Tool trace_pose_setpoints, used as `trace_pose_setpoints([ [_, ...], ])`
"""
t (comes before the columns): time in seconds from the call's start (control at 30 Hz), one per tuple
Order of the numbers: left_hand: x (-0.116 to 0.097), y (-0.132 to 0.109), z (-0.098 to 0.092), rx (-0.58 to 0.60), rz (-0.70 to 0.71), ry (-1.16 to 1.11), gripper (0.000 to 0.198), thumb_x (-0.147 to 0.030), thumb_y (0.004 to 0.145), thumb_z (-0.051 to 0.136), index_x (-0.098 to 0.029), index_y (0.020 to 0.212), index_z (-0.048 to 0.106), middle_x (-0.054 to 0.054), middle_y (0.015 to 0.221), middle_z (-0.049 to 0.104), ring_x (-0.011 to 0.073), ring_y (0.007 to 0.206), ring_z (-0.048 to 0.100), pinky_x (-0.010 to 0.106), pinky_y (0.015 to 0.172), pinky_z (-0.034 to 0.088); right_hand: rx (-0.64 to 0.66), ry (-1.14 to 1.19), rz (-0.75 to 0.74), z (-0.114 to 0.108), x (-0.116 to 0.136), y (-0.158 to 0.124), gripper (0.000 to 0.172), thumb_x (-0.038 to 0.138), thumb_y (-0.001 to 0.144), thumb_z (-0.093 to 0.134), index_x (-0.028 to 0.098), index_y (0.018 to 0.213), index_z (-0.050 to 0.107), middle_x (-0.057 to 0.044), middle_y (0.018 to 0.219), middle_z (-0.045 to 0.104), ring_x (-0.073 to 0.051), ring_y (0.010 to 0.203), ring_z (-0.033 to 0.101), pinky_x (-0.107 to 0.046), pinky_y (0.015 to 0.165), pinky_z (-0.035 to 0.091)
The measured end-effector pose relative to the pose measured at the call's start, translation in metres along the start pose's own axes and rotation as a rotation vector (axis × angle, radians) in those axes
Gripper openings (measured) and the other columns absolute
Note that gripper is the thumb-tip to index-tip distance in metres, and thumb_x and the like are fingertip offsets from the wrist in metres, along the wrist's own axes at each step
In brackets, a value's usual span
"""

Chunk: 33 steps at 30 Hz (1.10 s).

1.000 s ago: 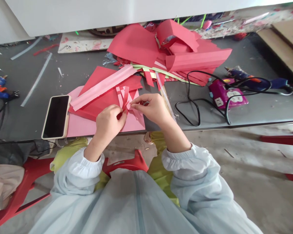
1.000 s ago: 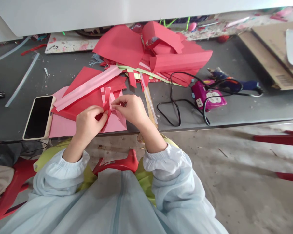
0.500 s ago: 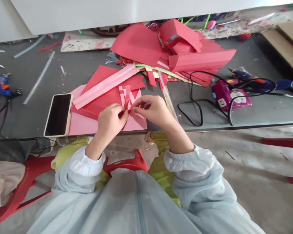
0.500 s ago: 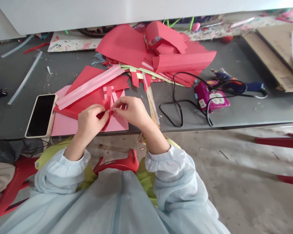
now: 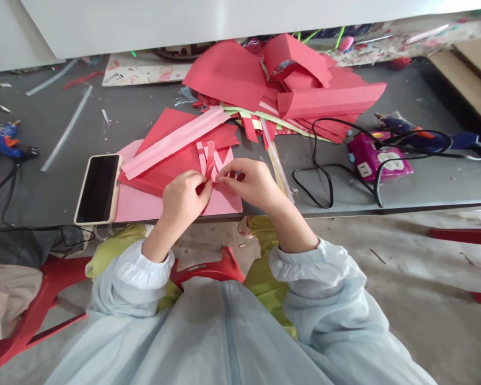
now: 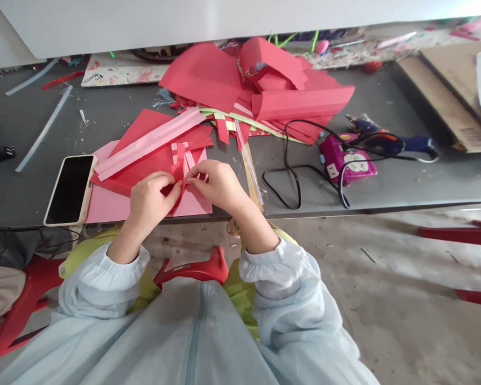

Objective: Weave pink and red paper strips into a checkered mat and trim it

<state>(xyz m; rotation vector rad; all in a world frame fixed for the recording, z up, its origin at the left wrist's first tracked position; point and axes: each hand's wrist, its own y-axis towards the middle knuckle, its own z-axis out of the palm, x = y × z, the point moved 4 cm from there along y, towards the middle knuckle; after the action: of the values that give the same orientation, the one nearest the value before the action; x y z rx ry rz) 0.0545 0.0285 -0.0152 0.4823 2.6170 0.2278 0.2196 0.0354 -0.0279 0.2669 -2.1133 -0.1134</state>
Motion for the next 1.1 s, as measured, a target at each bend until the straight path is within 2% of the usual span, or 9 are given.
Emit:
trace_pose_setpoints([
  [0.13,0.0,0.0,0.0,0.012,0.006,0.007,0.022,-0.03,0.091,0.058,-0.019,0.075,0.068,0.005,0.087,0.074,0.0194,0.081,0.068,0.03,0.063,0.043,0.056,-0.003,-0.007,0.0,0.002,-0.001,0.01,0.024,0.081,0.067,0.019,0.08,0.076,-0.004,0.082,0.075,-0.014,0.067,0.061,-0.028,0.064,0.044],
  [0.23,-0.001,0.0,0.0,0.015,0.006,0.008,0.022,-0.029,0.092,0.057,-0.019,0.076,0.068,0.005,0.088,0.075,0.0193,0.081,0.068,0.03,0.063,0.043,0.048,0.005,0.033,-0.002,0.003,-0.002,0.01,0.026,0.079,0.071,0.019,0.084,0.076,-0.004,0.085,0.076,-0.015,0.07,0.062,-0.028,0.064,0.045],
  [0.37,-0.001,0.0,0.0,0.016,0.002,0.006,0.021,-0.03,0.091,0.057,-0.019,0.077,0.069,0.005,0.088,0.075,0.0197,0.082,0.069,0.029,0.062,0.044,0.048,0.029,0.043,-0.003,0.004,-0.003,0.013,0.025,0.074,0.075,0.018,0.086,0.075,-0.003,0.077,0.073,-0.014,0.067,0.061,-0.028,0.065,0.045],
  [0.5,-0.001,-0.001,-0.001,0.019,0.003,0.003,0.023,-0.031,0.092,0.056,-0.02,0.077,0.069,0.006,0.089,0.075,0.0199,0.082,0.069,0.029,0.064,0.045,0.135,0.014,0.023,-0.002,0.005,-0.006,0.021,0.022,0.069,0.078,0.017,0.09,0.075,-0.002,0.077,0.071,-0.014,0.068,0.061,-0.027,0.066,0.046],
  [0.6,-0.001,-0.001,-0.001,0.016,0.002,0.0,0.023,-0.03,0.092,0.056,-0.02,0.076,0.069,0.006,0.091,0.075,0.0196,0.083,0.069,0.029,0.065,0.046,0.206,-0.068,0.008,-0.006,0.007,-0.01,0.026,0.017,0.064,0.082,0.016,0.089,0.076,-0.002,0.077,0.07,-0.013,0.067,0.059,-0.026,0.065,0.044],
  [0.77,0.0,-0.001,0.0,0.002,0.005,0.003,0.022,-0.03,0.092,0.057,-0.02,0.076,0.069,0.005,0.089,0.075,0.0192,0.081,0.069,0.029,0.064,0.045,0.144,-0.199,-0.076,-0.015,0.016,-0.015,0.019,0.026,0.071,0.083,0.017,0.087,0.076,-0.002,0.076,0.069,-0.013,0.066,0.056,-0.027,0.065,0.041],
  [0.97,0.0,-0.001,0.001,-0.006,0.009,0.0,0.023,-0.03,0.091,0.057,-0.02,0.074,0.068,0.005,0.088,0.075,0.019,0.081,0.068,0.029,0.064,0.045,0.14,-0.496,-0.032,-0.005,0.027,-0.02,0.023,0.037,0.074,0.081,0.016,0.079,0.073,-0.007,0.079,0.068,-0.019,0.073,0.058,-0.03,0.063,0.037],
  [1.1,0.001,-0.001,0.002,-0.008,0.01,-0.004,0.024,-0.031,0.091,0.057,-0.019,0.073,0.067,0.005,0.087,0.075,0.0188,0.08,0.068,0.029,0.065,0.045,0.151,-0.599,-0.03,0.001,0.031,-0.02,0.019,0.034,0.078,0.074,0.015,0.081,0.074,-0.008,0.08,0.068,-0.02,0.077,0.058,-0.03,0.062,0.033],
])
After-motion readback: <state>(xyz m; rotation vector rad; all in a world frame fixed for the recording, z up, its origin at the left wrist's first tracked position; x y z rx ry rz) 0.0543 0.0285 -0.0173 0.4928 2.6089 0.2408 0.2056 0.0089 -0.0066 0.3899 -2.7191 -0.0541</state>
